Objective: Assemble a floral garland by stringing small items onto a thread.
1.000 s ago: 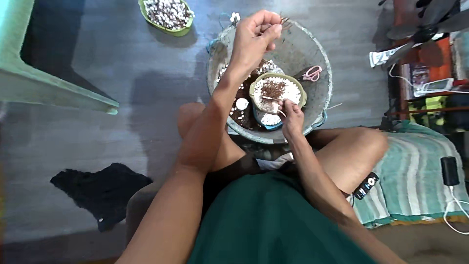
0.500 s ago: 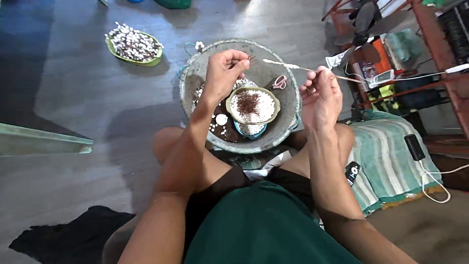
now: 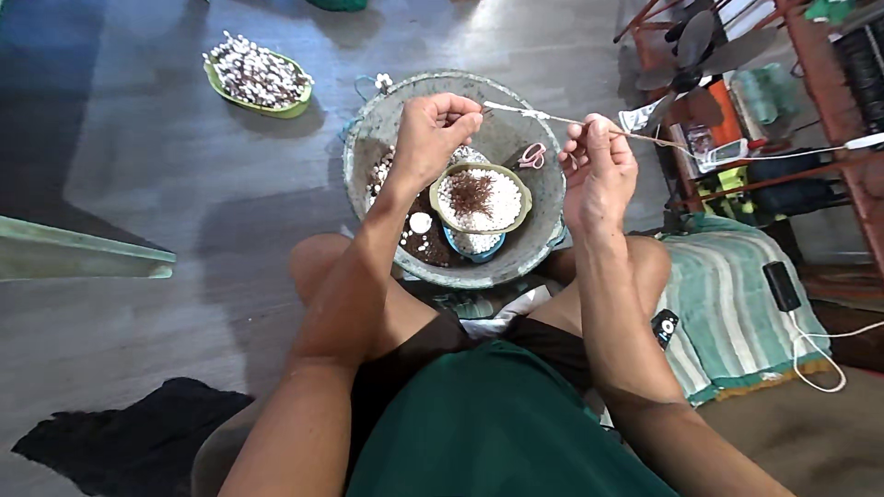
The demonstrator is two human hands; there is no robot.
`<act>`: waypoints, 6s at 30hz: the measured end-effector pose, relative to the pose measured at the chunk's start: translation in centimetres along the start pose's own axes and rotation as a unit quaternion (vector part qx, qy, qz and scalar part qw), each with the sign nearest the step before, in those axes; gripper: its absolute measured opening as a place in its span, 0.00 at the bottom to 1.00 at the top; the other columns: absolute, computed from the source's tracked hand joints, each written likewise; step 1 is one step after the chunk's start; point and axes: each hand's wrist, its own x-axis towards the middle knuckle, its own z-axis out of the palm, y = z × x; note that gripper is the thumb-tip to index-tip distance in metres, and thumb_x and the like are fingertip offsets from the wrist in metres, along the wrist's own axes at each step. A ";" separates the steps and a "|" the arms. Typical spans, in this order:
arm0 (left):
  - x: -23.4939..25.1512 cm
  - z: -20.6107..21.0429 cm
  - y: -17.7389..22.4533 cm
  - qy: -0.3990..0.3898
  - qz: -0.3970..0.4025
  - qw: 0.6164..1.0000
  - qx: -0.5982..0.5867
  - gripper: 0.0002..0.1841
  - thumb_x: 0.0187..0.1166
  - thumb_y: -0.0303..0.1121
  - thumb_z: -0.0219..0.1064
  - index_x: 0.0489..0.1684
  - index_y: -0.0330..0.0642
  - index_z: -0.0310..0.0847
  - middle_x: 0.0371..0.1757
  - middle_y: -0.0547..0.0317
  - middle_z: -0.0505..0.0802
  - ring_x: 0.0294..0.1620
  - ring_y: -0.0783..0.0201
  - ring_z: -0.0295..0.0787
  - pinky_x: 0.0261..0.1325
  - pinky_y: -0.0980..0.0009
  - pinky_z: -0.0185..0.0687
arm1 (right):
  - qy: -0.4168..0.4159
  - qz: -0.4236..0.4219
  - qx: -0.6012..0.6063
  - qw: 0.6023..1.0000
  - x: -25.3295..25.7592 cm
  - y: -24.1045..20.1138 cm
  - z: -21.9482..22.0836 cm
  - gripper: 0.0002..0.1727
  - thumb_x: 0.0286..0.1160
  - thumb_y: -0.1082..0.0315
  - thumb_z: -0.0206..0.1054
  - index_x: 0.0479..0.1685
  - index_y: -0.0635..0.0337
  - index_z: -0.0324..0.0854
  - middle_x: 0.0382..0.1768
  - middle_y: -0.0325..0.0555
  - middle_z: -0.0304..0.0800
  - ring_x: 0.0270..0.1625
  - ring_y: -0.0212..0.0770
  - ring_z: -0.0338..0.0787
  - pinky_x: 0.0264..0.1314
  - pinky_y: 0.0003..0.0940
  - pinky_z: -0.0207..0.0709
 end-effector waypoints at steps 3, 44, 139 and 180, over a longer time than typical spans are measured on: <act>0.0 0.0 -0.3 0.002 0.005 1.000 -0.003 0.06 0.78 0.26 0.72 0.46 0.34 0.90 0.36 0.58 0.95 0.33 0.68 0.93 0.41 0.70 0.93 | 0.001 -0.005 -0.001 1.000 -0.1 -0.1 -0.1 0.11 0.92 0.67 0.56 0.54 0.63 0.82 0.43 0.47 0.93 0.40 0.37 0.92 0.48 0.32 0.88; 0.1 0.1 -0.2 -0.033 0.011 0.995 0.095 0.08 0.84 0.31 0.67 0.51 0.40 0.89 0.42 0.61 0.95 0.33 0.72 0.91 0.41 0.73 0.91 | 0.009 -0.012 -0.025 1.000 0.0 -0.2 -0.6 0.10 0.93 0.67 0.56 0.54 0.62 0.81 0.44 0.46 0.93 0.42 0.36 0.92 0.49 0.32 0.88; 0.4 -0.6 -0.4 -0.035 0.019 0.992 0.119 0.09 0.84 0.33 0.67 0.51 0.39 0.89 0.44 0.60 0.94 0.34 0.71 0.90 0.41 0.71 0.90 | -0.009 -0.016 -0.106 0.994 -2.9 -1.4 -2.2 0.11 0.92 0.65 0.57 0.61 0.57 0.80 0.51 0.42 0.92 0.47 0.35 0.91 0.52 0.30 0.86; 0.9 -0.4 -1.3 -0.034 -0.013 0.998 -0.047 0.07 0.82 0.28 0.69 0.51 0.35 0.86 0.41 0.58 0.93 0.35 0.66 0.91 0.40 0.68 0.92 | -0.313 0.282 -0.744 0.518 1.8 21.9 -9.5 0.28 0.74 0.39 0.69 0.56 0.53 0.90 0.57 0.60 0.92 0.63 0.66 0.89 0.58 0.74 0.79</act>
